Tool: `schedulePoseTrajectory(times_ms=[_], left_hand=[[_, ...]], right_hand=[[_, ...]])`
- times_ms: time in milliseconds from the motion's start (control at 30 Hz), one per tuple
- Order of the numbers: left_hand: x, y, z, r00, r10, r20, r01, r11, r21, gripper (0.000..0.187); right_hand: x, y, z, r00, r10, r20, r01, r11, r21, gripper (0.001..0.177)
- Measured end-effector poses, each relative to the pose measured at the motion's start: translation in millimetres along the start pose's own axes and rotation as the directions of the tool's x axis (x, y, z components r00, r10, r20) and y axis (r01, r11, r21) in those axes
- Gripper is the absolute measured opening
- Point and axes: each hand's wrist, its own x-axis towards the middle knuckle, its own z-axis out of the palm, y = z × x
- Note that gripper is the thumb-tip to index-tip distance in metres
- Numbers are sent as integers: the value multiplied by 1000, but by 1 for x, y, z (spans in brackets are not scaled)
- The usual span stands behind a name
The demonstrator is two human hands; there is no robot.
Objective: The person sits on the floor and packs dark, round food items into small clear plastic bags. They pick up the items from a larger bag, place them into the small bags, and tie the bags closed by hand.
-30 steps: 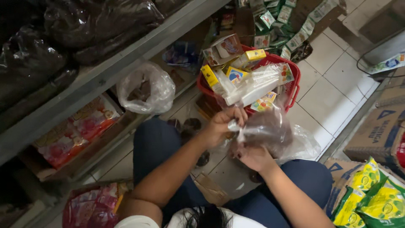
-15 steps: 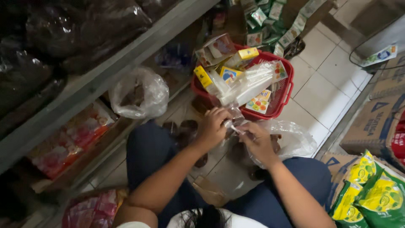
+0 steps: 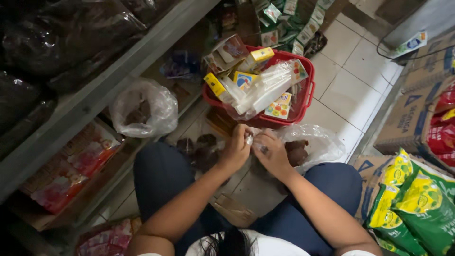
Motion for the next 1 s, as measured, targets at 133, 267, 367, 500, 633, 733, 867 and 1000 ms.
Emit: schedulePoseTrajectory(times_ms=[133,267,367,500,633,733,867,1000], left_hand=[[4,25,-13,990,119,74,-127,985,114,15],[10,51,-28,972,138,193,-181,956,230,22],[11,60,-36,955,164,248,-229,938,262,31],[12,59,-47,927,199,318,-307,889,339,26],[12,65,-55,903,257,345,-376,860,345,36],[13,71,-62,890,243,386,-395,833,387,29],[15,78,-67,889,260,376,-398,845,358,30],[16,80,-71,896,270,353,-382,873,302,36]], right_hand=[[4,-2,-1,997,-26,-68,24,999,-31,20],[8,-1,-3,994,-24,-109,20,999,-37,19],[8,2,-5,995,-9,-98,9,1000,3,18],[6,4,-7,998,-6,-64,8,1000,28,21],[10,-2,-15,1000,-19,-16,19,1000,8,19],[14,-9,-19,998,-49,31,49,999,-3,20],[17,-16,-19,994,-96,49,99,994,-51,20],[18,-20,-19,994,-78,75,84,993,-78,20]])
